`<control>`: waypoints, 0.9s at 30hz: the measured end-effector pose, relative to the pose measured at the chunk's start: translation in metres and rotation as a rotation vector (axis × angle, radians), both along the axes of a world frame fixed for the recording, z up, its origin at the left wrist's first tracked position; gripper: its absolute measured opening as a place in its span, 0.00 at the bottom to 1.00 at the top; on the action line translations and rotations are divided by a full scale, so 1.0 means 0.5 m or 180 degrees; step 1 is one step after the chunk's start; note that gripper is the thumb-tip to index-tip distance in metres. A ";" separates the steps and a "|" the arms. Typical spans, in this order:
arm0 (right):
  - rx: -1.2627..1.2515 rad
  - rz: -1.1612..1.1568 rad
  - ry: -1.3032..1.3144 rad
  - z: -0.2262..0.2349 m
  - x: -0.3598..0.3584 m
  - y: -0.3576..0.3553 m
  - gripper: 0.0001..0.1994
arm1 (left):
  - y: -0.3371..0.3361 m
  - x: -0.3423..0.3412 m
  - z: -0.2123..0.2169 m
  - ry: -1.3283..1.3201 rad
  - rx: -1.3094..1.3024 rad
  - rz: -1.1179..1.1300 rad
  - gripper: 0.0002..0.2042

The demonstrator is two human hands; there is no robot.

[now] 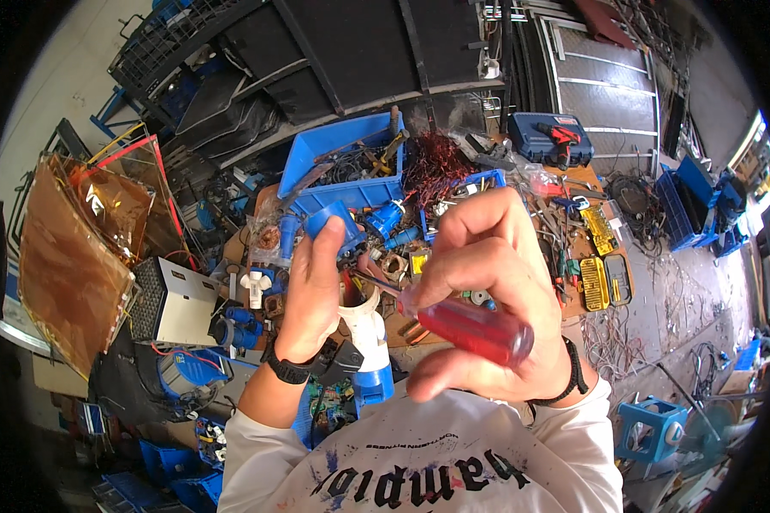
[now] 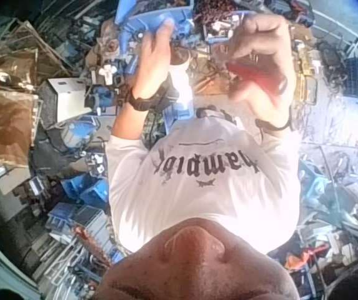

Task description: The person assembles a white PVC pipe fitting with blue end caps. They use a red-handled screwdriver to tighten screws on the blue caps, securing them to the central white body. The person handles the assembly with both hands, rotating it to access different screws.

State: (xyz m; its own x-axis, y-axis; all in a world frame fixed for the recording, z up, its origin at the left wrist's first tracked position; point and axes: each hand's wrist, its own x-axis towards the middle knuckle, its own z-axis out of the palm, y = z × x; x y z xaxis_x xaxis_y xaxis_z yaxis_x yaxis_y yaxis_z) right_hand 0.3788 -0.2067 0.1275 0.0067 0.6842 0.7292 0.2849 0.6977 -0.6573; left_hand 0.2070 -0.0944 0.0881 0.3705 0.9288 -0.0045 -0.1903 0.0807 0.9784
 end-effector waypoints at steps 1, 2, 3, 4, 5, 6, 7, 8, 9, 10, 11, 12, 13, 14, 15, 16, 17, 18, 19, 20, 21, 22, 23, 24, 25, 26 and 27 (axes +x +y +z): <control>-0.0049 -0.0053 0.0064 -0.006 -0.001 -0.001 0.26 | 0.000 -0.001 -0.001 0.0037 0.0022 0.0016 0.18; -0.0095 -0.0114 0.0128 -0.010 -0.002 -0.003 0.26 | -0.001 -0.001 0.000 0.0030 -0.0071 -0.0035 0.18; -0.0016 -0.0141 0.0504 -0.017 -0.015 0.001 0.26 | -0.001 -0.002 0.003 0.0024 -0.0164 -0.0085 0.18; 0.0063 -0.0167 0.0880 -0.020 -0.022 0.003 0.26 | -0.001 -0.002 0.005 0.0017 -0.0256 -0.0136 0.18; 0.0203 -0.0001 0.0967 -0.017 -0.023 0.002 0.24 | 0.000 -0.003 0.003 -0.0077 -0.0282 -0.0110 0.17; 0.0230 0.0212 0.1071 -0.017 -0.026 0.003 0.23 | 0.003 -0.004 -0.002 -0.0172 -0.0307 -0.0086 0.15; 0.0257 0.0424 0.1174 -0.018 -0.032 0.005 0.22 | 0.006 -0.005 -0.006 -0.0267 -0.0332 -0.0061 0.13; 0.0283 0.0636 0.1276 -0.019 -0.036 0.006 0.21 | 0.010 -0.008 -0.011 -0.0269 -0.0257 -0.0084 0.13; 0.0390 0.0838 0.0947 -0.020 -0.029 0.013 0.16 | 0.016 -0.011 -0.016 -0.0271 -0.0183 -0.0107 0.13; 0.0336 0.0789 0.1088 -0.019 -0.034 0.011 0.15 | 0.018 -0.013 -0.018 -0.0274 -0.0109 -0.0130 0.13; 0.0283 0.0737 0.1230 -0.016 -0.042 0.010 0.14 | 0.016 -0.012 -0.015 -0.0312 -0.0171 -0.0142 0.13; 0.0230 0.0685 0.1371 -0.014 -0.048 0.009 0.13 | 0.012 -0.010 -0.010 -0.0350 -0.0234 -0.0153 0.12; 0.0267 0.0512 0.1237 -0.016 -0.048 0.014 0.12 | 0.010 -0.007 -0.008 -0.0389 -0.0297 -0.0165 0.12; 0.0355 0.0455 0.1136 -0.016 -0.048 0.017 0.11 | 0.009 -0.007 -0.008 -0.0396 -0.0270 -0.0160 0.12; 0.0442 0.0399 0.1035 -0.016 -0.048 0.019 0.11 | 0.010 -0.006 -0.008 -0.0403 -0.0244 -0.0154 0.13; 0.0443 0.0337 0.0840 -0.015 -0.044 0.020 0.13 | 0.010 -0.006 -0.008 -0.0410 -0.0219 -0.0148 0.13; 0.0448 0.0275 0.0646 -0.015 -0.040 0.020 0.16 | 0.011 -0.007 -0.009 -0.0336 -0.0190 -0.0107 0.13; 0.0458 0.0215 0.0454 -0.014 -0.036 0.021 0.19 | 0.012 -0.009 -0.011 -0.0262 -0.0162 -0.0065 0.13; 0.0417 0.0111 0.0087 -0.019 -0.020 0.019 0.22 | 0.013 -0.011 -0.012 -0.0188 -0.0134 -0.0022 0.13; 0.0374 -0.0017 0.0055 -0.022 -0.019 0.017 0.25 | 0.012 -0.011 -0.012 -0.0204 -0.0189 0.0018 0.13; 0.0328 -0.0143 0.0022 -0.025 -0.018 0.016 0.28 | 0.012 -0.011 -0.011 -0.0220 -0.0245 0.0058 0.13; 0.0279 -0.0268 -0.0012 -0.029 -0.018 0.015 0.31 | 0.012 -0.011 -0.011 -0.0235 -0.0302 0.0100 0.13; 0.0295 -0.0213 0.0453 -0.032 -0.032 0.017 0.30 | 0.013 -0.012 -0.012 -0.0260 -0.0322 0.0060 0.13; 0.0309 -0.0156 0.0917 -0.033 -0.040 0.018 0.29 | 0.016 -0.014 -0.016 -0.0285 -0.0343 0.0021 0.13; 0.0368 0.0116 0.1116 -0.030 -0.041 0.017 0.25 | 0.019 -0.016 -0.021 -0.0309 -0.0365 -0.0019 0.13; 0.0372 0.0278 0.1088 -0.029 -0.041 0.019 0.23 | 0.022 -0.019 -0.025 -0.0312 -0.0368 -0.0025 0.12; 0.0375 0.0440 0.1059 -0.026 -0.039 0.024 0.21 | 0.026 -0.022 -0.030 -0.0314 -0.0371 -0.0033 0.12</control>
State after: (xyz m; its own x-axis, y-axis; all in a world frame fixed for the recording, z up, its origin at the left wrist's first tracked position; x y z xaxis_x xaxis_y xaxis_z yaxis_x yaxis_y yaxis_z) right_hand 0.3594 -0.1949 0.1144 0.1699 0.6067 0.7766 -0.0325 0.7911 -0.6109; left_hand 0.1961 -0.0816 0.0732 0.3841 0.9202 -0.0752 -0.2837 0.1952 0.9389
